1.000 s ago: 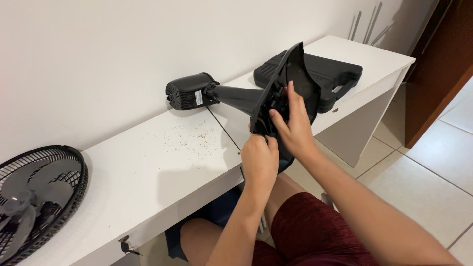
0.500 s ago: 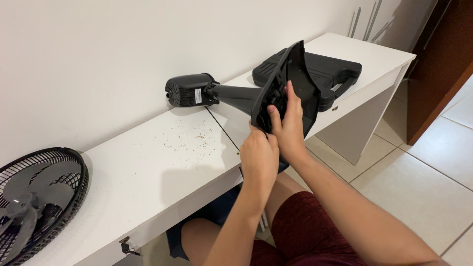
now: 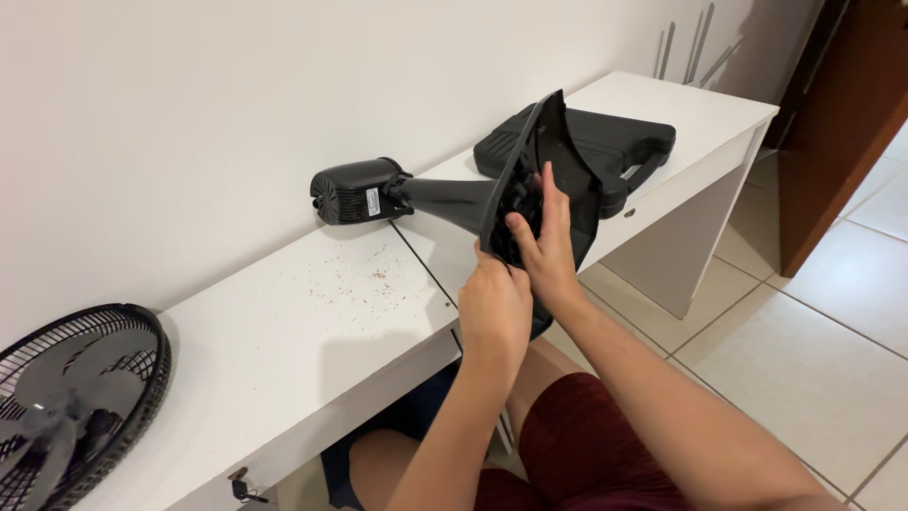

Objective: The person disassembles a black electric fan by hand. They remove the central cap, then the fan blades, followed by the front grille, and finally detach the motor and neck from the base. The components are placed on the white desk.

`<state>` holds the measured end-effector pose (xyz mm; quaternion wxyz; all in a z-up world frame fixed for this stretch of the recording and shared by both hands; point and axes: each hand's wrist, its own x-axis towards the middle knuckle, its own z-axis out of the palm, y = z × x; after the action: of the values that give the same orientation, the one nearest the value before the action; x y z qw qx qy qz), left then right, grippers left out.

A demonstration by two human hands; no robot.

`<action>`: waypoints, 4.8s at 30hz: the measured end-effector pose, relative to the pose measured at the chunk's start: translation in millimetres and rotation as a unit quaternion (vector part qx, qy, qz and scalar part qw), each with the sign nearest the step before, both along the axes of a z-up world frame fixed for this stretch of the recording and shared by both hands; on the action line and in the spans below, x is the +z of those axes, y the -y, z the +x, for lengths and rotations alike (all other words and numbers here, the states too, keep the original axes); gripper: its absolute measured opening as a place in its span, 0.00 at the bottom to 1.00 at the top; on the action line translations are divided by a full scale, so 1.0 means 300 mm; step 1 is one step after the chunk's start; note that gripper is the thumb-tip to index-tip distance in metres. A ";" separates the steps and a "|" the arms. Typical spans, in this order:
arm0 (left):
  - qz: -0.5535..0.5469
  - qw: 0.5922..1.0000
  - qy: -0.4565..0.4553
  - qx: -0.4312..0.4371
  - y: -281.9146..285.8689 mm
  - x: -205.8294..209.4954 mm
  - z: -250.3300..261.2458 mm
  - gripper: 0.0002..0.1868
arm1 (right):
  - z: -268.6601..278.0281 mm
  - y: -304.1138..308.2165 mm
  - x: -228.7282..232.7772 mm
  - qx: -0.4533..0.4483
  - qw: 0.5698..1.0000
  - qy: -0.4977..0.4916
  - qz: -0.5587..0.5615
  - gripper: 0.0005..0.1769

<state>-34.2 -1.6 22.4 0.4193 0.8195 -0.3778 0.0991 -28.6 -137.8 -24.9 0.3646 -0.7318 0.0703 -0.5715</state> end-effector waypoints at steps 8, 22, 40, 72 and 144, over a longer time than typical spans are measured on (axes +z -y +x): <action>-0.025 0.999 -0.019 0.024 -0.044 0.068 0.090 0.23 | -0.115 0.064 0.059 0.247 0.967 -0.040 0.053 0.39; 0.020 0.999 0.018 0.031 -0.004 0.060 0.037 0.30 | -0.116 -0.039 0.161 -0.062 0.991 -0.101 0.067 0.38; 0.042 0.999 0.012 0.023 0.001 0.067 -0.003 0.25 | -0.125 -0.052 0.228 -0.152 0.960 -0.234 0.012 0.35; -0.048 0.997 0.055 0.017 -0.022 0.185 0.064 0.27 | -0.172 0.108 0.204 0.153 0.979 -0.087 0.105 0.36; -0.059 0.990 -0.122 -0.027 -0.213 -0.027 0.116 0.27 | -0.213 -0.052 0.245 0.090 0.968 -0.233 -0.015 0.51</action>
<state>0.5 62.4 14.2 0.5126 0.7886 -0.3396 0.0092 -92.5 -122.3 48.7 0.3766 -0.8537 0.0786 -0.3510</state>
